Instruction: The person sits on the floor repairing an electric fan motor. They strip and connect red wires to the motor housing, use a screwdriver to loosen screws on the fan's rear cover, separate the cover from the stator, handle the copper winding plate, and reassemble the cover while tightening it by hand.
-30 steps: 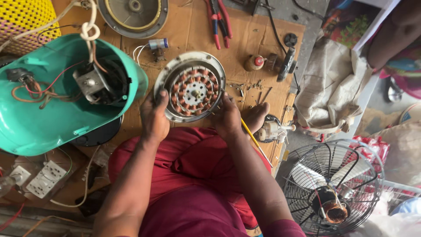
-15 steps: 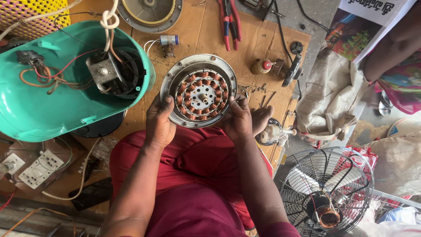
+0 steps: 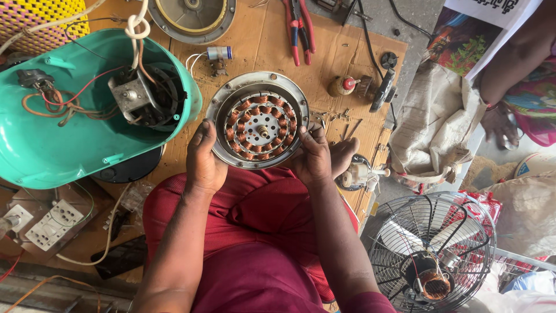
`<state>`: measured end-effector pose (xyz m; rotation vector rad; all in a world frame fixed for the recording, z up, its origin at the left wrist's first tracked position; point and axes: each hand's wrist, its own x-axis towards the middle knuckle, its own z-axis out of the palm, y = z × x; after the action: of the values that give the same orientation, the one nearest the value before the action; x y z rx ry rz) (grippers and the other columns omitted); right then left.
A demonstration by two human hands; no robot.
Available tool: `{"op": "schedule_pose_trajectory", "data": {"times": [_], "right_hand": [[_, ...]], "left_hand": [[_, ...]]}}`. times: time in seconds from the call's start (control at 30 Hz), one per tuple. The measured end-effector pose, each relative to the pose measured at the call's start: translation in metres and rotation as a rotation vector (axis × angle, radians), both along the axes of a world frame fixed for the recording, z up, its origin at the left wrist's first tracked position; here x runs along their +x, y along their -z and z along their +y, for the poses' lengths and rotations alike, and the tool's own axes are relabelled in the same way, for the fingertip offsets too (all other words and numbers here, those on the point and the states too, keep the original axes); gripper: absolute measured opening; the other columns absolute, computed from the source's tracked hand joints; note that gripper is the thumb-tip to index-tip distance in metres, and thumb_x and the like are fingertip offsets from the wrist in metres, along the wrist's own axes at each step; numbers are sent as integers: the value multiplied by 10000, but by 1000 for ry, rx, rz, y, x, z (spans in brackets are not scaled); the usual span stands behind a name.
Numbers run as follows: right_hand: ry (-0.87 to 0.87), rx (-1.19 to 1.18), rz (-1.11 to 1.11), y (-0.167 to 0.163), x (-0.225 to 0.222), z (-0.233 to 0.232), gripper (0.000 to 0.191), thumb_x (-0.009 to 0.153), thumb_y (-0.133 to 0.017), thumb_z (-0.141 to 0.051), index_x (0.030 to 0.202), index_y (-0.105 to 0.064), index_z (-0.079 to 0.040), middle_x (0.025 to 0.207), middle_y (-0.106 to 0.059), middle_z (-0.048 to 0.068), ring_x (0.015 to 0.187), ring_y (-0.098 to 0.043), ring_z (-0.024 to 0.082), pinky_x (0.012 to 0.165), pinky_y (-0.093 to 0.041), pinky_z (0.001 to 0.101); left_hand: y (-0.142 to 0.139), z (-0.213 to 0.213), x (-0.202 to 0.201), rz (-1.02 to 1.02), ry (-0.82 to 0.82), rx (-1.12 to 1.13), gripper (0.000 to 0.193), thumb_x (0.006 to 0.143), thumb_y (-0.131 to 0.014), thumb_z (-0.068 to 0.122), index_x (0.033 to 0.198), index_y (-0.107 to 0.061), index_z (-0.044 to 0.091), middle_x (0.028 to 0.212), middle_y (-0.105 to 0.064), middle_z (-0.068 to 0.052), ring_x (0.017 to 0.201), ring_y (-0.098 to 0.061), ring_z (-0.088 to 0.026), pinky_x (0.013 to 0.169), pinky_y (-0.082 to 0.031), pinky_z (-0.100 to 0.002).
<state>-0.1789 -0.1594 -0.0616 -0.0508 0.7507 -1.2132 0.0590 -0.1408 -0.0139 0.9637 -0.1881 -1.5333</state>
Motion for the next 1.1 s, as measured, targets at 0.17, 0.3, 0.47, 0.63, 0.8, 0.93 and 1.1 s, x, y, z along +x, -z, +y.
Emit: {"op": "schedule_pose_trajectory", "data": {"times": [0.17, 0.3, 0.47, 0.63, 0.8, 0.93, 1.1], "right_hand": [[8, 0, -25, -1, 0, 0, 115, 1072, -587, -99, 1169, -536, -65, 1147, -676, 132, 1042, -697, 262, 901, -619, 454], [0, 36, -14, -7, 1, -2, 190, 1060, -556, -223, 1165, -518, -70, 1131, -676, 139, 1033, -711, 282, 893, -626, 485], [-45, 72, 15, -13, -1, -4, 249, 1029, -545, -252, 1188, -546, -60, 1089, -693, 136, 954, -734, 284, 822, -637, 491], [-58, 45, 123, -7, -4, -3, 223, 1078, -580, -155, 1212, -616, 19, 1051, -709, 123, 899, -717, 214, 804, -619, 378], [-97, 130, 161, -6, -2, -5, 244, 1034, -589, -121, 1198, -636, 53, 1015, -719, 121, 855, -726, 196, 779, -623, 351], [-111, 131, 154, -10, 1, -7, 260, 1045, -585, -127, 1210, -631, 70, 1021, -721, 126, 861, -726, 206, 780, -627, 357], [-100, 199, 181, -9, 3, -8, 261, 1018, -579, -116, 1195, -635, 68, 1037, -735, 132, 880, -741, 210, 792, -636, 352]], "left_hand": [[-1, 0, 1, -1, -15, 10, 481, 1062, -575, 305, 1441, -520, 13, 1388, -612, -76, 1286, -580, -182, 1133, -458, -388], [-5, 0, 0, 14, -12, 21, 485, 1060, -559, 321, 1439, -524, 20, 1386, -614, -79, 1287, -582, -189, 1125, -472, -400], [-8, -2, -1, -5, -21, 26, 488, 1066, -562, 317, 1446, -519, 15, 1388, -611, -84, 1272, -590, -190, 1104, -492, -389], [-3, -1, 3, -161, -6, 163, 464, 1039, -592, 353, 1330, -592, -9, 1268, -664, -90, 1144, -651, -186, 999, -559, -389], [2, 1, 7, -220, 8, 310, 417, 1016, -623, 361, 1240, -638, 11, 1159, -698, -72, 1047, -665, -171, 862, -578, -364], [0, 0, 9, -259, 32, 388, 420, 1003, -609, 369, 1217, -643, 9, 1114, -711, -91, 950, -700, -182, 681, -604, -365], [-6, -4, 8, -251, 39, 387, 412, 1009, -598, 338, 1212, -627, -20, 1114, -715, -123, 928, -736, -210, 666, -668, -413]]}}
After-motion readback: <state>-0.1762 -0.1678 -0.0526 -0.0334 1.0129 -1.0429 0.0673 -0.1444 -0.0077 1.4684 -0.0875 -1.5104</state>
